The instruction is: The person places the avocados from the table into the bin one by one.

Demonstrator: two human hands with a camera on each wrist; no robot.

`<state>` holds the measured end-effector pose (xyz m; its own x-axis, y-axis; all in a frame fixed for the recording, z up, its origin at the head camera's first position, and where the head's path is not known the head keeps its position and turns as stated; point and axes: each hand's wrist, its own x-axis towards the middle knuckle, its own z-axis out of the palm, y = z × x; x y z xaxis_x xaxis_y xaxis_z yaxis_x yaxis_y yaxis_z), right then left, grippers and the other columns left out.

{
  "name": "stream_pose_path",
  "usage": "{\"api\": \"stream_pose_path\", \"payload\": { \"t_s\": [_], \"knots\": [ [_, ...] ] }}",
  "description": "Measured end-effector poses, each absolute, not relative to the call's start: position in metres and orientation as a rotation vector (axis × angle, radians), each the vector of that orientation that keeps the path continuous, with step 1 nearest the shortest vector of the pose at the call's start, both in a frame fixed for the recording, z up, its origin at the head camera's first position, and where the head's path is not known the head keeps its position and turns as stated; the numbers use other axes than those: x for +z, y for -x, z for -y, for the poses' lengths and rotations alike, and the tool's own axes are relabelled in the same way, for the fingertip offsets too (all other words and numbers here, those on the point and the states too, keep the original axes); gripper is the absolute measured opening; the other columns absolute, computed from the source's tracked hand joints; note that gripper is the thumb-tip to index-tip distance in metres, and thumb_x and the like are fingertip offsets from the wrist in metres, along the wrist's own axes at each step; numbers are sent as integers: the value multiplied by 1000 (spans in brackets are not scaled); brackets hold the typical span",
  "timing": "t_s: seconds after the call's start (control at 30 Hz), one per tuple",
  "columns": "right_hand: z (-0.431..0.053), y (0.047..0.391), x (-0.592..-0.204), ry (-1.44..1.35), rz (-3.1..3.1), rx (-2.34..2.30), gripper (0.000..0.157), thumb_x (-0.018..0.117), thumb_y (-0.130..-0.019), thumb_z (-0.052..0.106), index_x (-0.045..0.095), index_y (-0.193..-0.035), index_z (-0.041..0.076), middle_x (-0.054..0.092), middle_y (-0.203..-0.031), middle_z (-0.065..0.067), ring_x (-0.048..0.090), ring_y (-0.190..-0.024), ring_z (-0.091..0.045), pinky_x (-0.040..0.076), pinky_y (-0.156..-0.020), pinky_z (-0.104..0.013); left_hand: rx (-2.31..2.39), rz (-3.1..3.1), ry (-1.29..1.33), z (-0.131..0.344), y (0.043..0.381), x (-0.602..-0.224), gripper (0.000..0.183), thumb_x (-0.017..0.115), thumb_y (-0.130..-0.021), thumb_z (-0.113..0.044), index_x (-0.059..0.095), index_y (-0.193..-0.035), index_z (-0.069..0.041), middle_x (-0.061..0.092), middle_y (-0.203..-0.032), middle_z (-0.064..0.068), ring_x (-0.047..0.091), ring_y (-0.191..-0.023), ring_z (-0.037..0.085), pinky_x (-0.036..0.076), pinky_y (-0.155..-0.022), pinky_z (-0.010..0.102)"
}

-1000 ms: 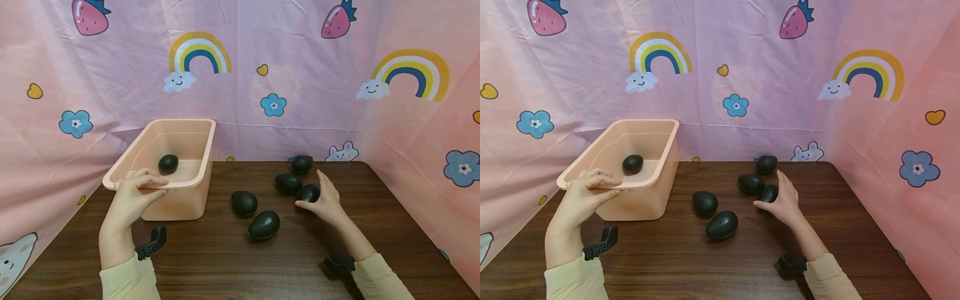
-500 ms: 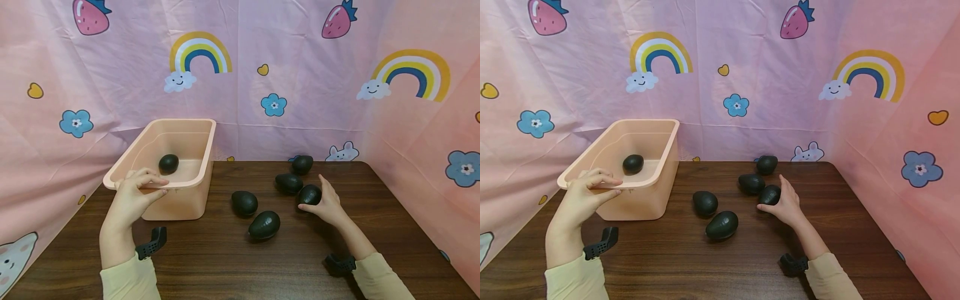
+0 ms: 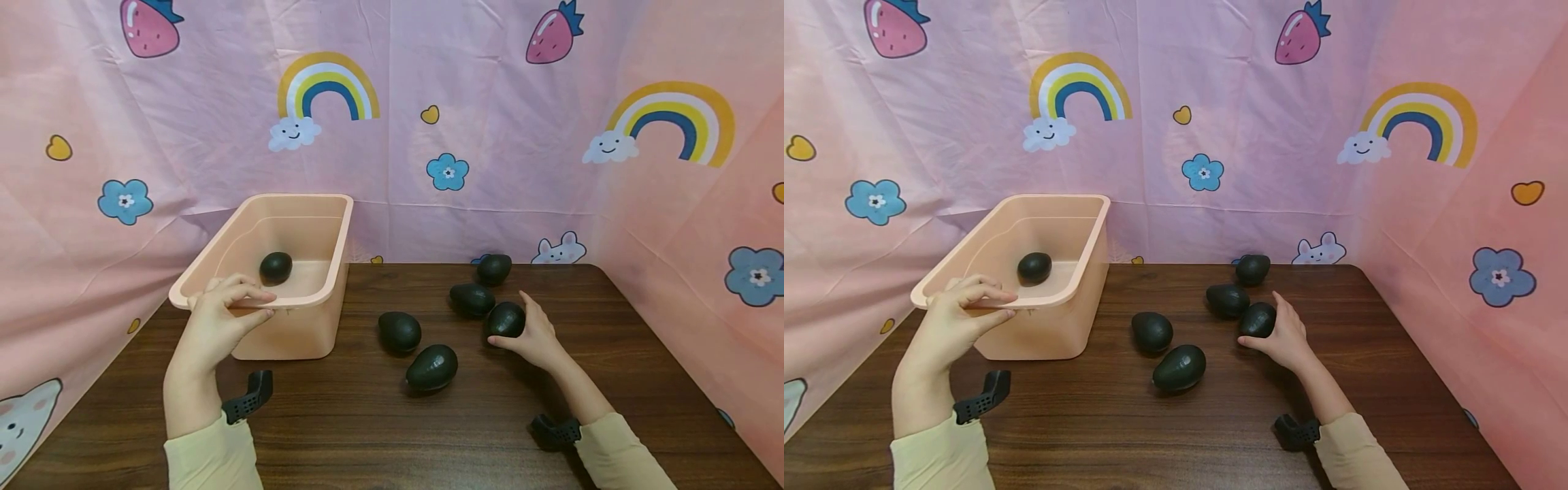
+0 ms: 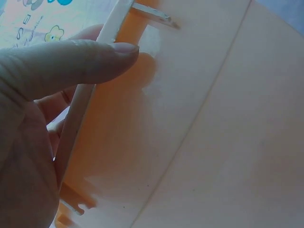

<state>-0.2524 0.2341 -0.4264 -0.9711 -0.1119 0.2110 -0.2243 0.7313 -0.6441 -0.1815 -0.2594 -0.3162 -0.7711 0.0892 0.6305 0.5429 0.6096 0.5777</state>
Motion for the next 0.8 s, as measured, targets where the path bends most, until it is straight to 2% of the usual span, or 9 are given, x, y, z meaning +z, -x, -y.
{"api": "stream_pose_path", "payload": {
  "t_s": [0.13, 0.33, 0.8],
  "knots": [
    [-234, 253, -428, -264, 2778, 1070, 113, 82, -73, 41, 12, -148, -5, 28, -141, -35, 25, -128, -51, 17, -98, -70, -1067, 2279, 497, 260, 182, -316, 27, 82, -65, 9, 75, -89, -3, 62, -88, 1, 39, -92, 8, 11, -85, 45],
    [-235, 254, -431, -255, 2766, 1079, 110, 83, -73, 39, 15, -146, -7, 32, -138, -33, 28, -126, -50, 18, -98, -68, -1058, 2284, 490, 259, 181, -316, 28, 82, -65, 9, 75, -89, -3, 63, -89, 1, 39, -93, 8, 13, -85, 36],
    [-234, 257, -438, -262, 2773, 1074, 102, 82, -73, 39, 24, -143, -8, 36, -133, -34, 33, -120, -50, 24, -96, -66, -1096, 2278, 496, 259, 182, -317, 27, 82, -67, 9, 75, -90, -3, 62, -90, 3, 39, -95, 8, 8, -88, 48]
  ]
}}
